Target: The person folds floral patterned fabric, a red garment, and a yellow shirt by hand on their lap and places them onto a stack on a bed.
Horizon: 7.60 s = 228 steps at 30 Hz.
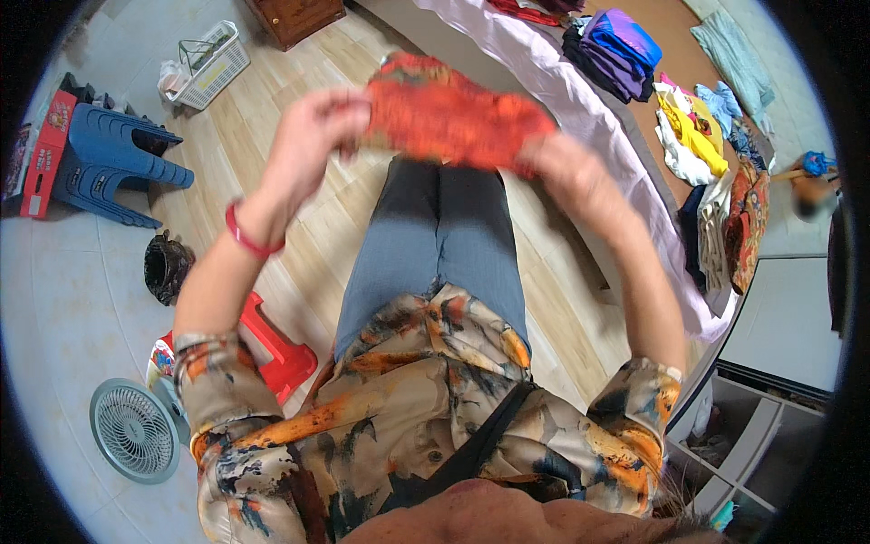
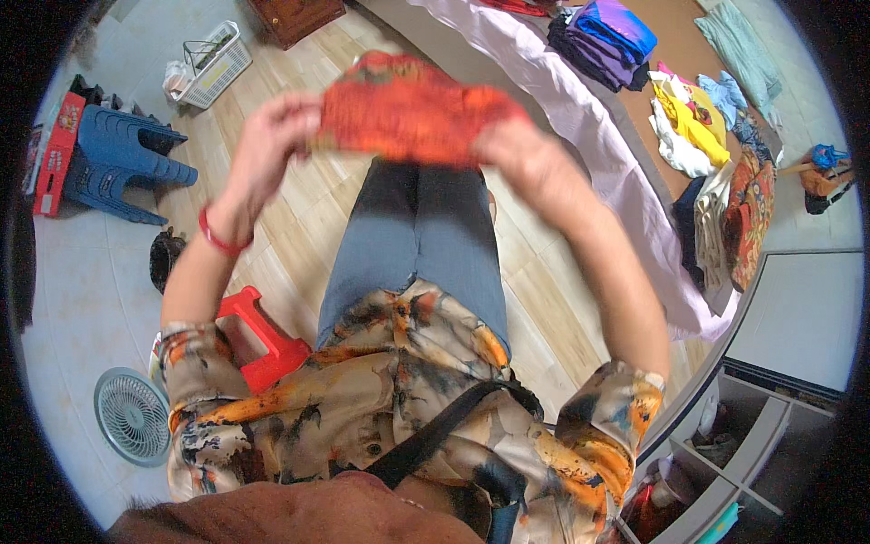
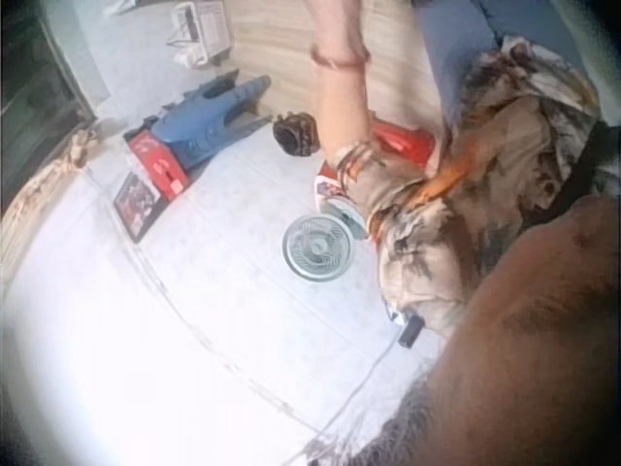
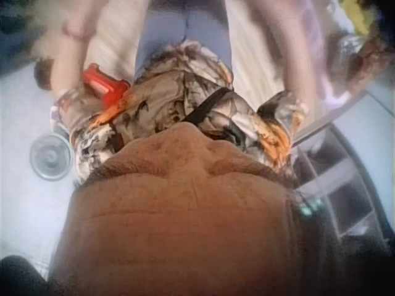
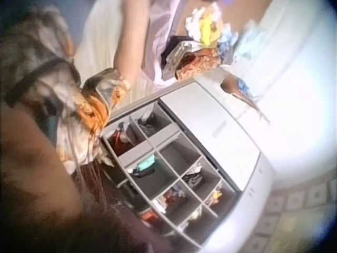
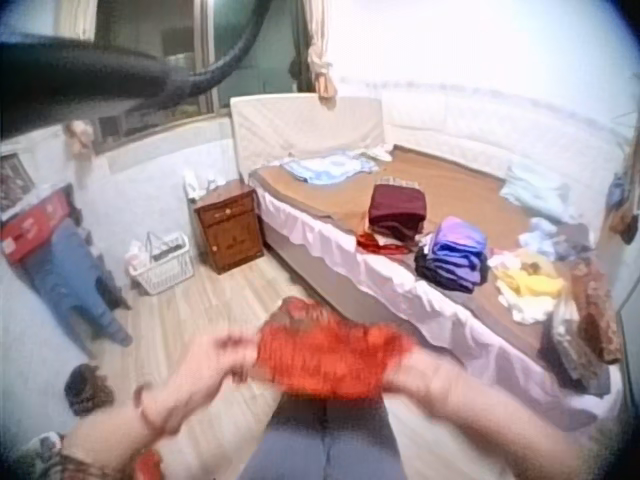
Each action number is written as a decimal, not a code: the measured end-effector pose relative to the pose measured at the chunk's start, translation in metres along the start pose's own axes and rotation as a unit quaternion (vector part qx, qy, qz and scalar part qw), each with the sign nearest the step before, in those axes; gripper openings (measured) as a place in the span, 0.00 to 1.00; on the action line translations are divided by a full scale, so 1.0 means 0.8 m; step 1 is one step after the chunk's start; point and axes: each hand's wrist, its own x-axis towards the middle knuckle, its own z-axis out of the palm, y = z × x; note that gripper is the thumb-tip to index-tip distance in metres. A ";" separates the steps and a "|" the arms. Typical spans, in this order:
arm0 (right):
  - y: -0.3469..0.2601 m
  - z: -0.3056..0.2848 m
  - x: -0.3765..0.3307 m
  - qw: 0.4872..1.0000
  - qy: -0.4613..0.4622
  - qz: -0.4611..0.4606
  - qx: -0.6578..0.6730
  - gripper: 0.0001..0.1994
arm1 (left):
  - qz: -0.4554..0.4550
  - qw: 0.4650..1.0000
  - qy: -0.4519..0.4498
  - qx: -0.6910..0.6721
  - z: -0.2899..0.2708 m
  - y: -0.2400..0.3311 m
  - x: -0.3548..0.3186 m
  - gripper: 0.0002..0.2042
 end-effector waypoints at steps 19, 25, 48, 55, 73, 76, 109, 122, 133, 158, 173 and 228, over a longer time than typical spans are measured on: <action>-0.114 0.079 -0.157 0.932 -0.285 0.106 0.199 0.28 | 0.028 0.855 -0.369 0.363 -0.029 -0.152 -0.215 0.20; -0.102 0.094 -0.168 0.955 -0.261 0.103 0.092 0.37 | 0.277 0.729 -0.309 0.545 -0.005 -0.158 -0.175 0.33; -0.063 0.127 -0.161 0.831 -0.024 0.443 0.335 0.15 | -0.104 0.949 -0.247 0.168 -0.027 -0.215 -0.145 0.15; -0.013 0.208 -0.129 0.816 0.089 0.529 0.215 0.12 | -0.239 0.959 -0.034 -0.150 0.019 -0.214 -0.098 0.19; -0.024 0.226 -0.042 0.911 0.030 0.411 -0.031 0.24 | 0.048 0.862 -0.054 0.502 0.093 -0.225 -0.045 0.31; -0.030 0.224 -0.049 0.914 0.073 0.394 -0.054 0.23 | -0.007 0.939 -0.018 0.344 0.071 -0.259 -0.039 0.34; -0.068 0.112 -0.079 0.410 0.030 0.439 0.799 0.25 | -0.224 0.910 -0.149 -0.316 0.070 -0.243 -0.020 0.14; 0.006 -0.037 -0.041 0.487 0.320 0.433 0.688 0.14 | -0.284 0.892 -0.134 -0.325 0.090 -0.278 -0.007 0.06; 0.334 -0.227 0.056 0.611 0.566 0.175 0.525 0.16 | -0.333 0.871 -0.143 -0.332 0.089 -0.272 0.012 0.06; 0.419 -0.037 -0.094 0.522 0.522 0.507 0.445 0.16 | -0.380 0.870 -0.169 -0.263 0.123 -0.275 0.022 0.06; 0.496 -0.150 -0.243 0.539 0.210 0.783 -0.227 0.15 | -0.438 0.855 -0.158 -0.229 0.135 -0.293 0.026 0.06; -0.047 0.062 -0.072 0.945 0.218 0.198 0.140 0.11 | -0.090 0.863 -0.148 -0.475 0.059 -0.166 -0.067 0.22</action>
